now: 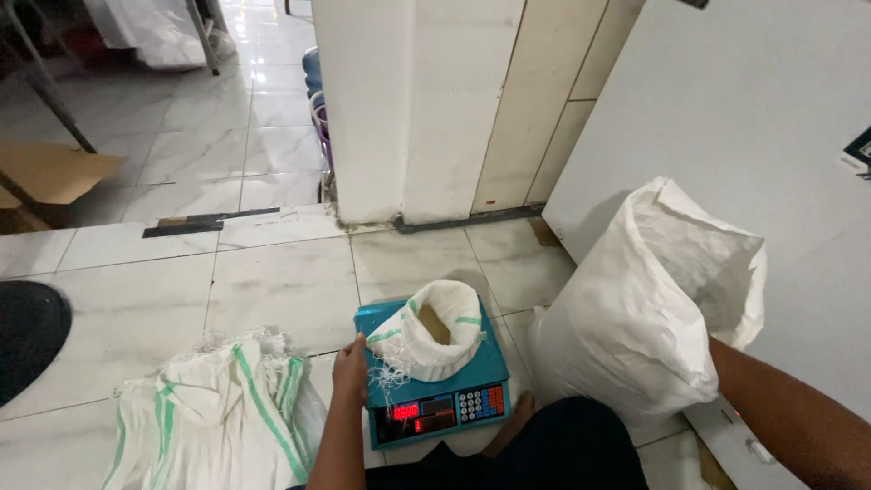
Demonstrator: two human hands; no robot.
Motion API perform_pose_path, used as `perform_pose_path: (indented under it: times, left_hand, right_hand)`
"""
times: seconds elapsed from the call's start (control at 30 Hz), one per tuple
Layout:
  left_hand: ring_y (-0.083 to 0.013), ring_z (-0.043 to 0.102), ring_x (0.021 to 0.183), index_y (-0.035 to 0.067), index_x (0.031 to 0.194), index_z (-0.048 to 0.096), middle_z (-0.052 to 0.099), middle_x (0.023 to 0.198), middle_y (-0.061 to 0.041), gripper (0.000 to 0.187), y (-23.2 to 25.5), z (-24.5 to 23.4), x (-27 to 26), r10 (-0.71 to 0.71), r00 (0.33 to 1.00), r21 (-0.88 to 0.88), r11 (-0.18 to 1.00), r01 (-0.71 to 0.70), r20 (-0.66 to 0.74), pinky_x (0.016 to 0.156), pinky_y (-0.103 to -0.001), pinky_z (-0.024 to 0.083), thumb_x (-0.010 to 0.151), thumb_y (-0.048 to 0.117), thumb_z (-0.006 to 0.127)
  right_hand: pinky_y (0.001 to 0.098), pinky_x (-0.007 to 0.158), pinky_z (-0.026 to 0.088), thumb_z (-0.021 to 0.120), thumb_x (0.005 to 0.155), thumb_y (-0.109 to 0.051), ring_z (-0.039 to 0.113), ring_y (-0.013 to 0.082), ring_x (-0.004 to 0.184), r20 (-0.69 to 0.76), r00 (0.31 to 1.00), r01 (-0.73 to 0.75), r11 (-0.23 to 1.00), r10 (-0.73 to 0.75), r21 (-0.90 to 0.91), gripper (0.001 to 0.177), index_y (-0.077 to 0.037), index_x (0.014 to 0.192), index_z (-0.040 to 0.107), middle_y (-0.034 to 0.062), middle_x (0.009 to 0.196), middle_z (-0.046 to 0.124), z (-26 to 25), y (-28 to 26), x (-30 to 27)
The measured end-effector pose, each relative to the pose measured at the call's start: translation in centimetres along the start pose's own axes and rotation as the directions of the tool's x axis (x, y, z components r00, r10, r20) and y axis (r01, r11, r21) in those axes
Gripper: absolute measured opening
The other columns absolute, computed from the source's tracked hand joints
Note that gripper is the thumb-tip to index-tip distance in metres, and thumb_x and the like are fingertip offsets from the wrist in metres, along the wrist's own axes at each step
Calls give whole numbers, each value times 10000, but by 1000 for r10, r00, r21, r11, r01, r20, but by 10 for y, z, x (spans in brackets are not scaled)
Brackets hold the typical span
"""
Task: The person scoops rice from a large sack using a metal bowl and pours it into a small white cloth bag placed on a digital scale. The person repeats this process multiple times to reach a target weight.
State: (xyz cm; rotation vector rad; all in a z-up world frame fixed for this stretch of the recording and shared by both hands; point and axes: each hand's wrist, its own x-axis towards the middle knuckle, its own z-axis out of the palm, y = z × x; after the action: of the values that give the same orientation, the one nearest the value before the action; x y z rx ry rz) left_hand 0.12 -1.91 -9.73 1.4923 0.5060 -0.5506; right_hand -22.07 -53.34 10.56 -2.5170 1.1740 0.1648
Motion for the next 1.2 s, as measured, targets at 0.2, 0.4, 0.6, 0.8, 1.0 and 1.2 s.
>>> perform_pose_path:
  times: [0.2, 0.4, 0.6, 0.8, 1.0, 1.2]
  left_hand:
    - [-370, 624, 1232, 78, 1444, 559, 627, 1404, -188, 632, 15, 4, -17, -20, 1000, -61, 998, 20, 4, 975, -502, 540, 970, 493, 606]
    - [-366, 624, 1247, 74, 1471, 533, 624, 1420, -172, 645, 7, 3, -15, -29, 1000, -4, 1000, 29, 0, 1013, -494, 527, 991, 503, 571]
    - [-368, 615, 1230, 91, 1455, 543, 612, 1403, -169, 640, 4, 2, -14, -16, 999, 52, 998, 18, -46, 959, -500, 532, 988, 528, 564]
    - [-357, 520, 1371, 107, 1482, 522, 542, 1502, -166, 685, 2, 0, -15, 316, 945, 342, 900, -272, -80, 1077, -534, 453, 1011, 595, 429]
    - [-368, 574, 1352, 86, 1301, 706, 692, 1353, -145, 438, 23, 12, -49, 986, 82, 373, 21, -927, 147, 1145, -533, 439, 989, 389, 650]
    - [-400, 534, 1379, 115, 1264, 681, 646, 1391, -168, 509, 12, 46, -109, 868, -270, 202, -378, -904, 416, 1093, -557, 446, 886, 434, 799]
  right_hand:
    - [407, 938, 548, 660, 889, -441, 675, 272, 1098, 37, 996, -88, 932, 80, 351, 498, -248, 1347, 628, 55, 1229, 706, -1, 6, 10]
    - [403, 875, 552, 673, 897, -421, 665, 243, 1005, 103, 981, -190, 721, 162, 666, 420, -248, 1278, 640, 26, 1137, 701, -1, 29, 4]
    - [400, 812, 555, 689, 905, -402, 654, 217, 913, 191, 959, -260, 383, 209, 886, 344, -247, 1209, 653, 0, 1045, 695, 2, 53, -17]
    - [318, 953, 605, 653, 949, -321, 689, 150, 1008, 197, 952, -199, -15, 236, 980, 298, -235, 1232, 612, -69, 1124, 713, -23, 56, -46]
    - [717, 1059, 454, 472, 1048, -415, 556, 408, 1400, 28, 984, -40, 67, 176, 997, 363, -299, 1386, 534, 40, 1525, 584, -77, 0, -135]
    - [641, 1047, 531, 655, 838, -416, 694, 310, 1330, -174, 959, 165, 60, 226, 985, 328, -362, 1160, 677, -65, 1380, 738, -102, -38, -165]
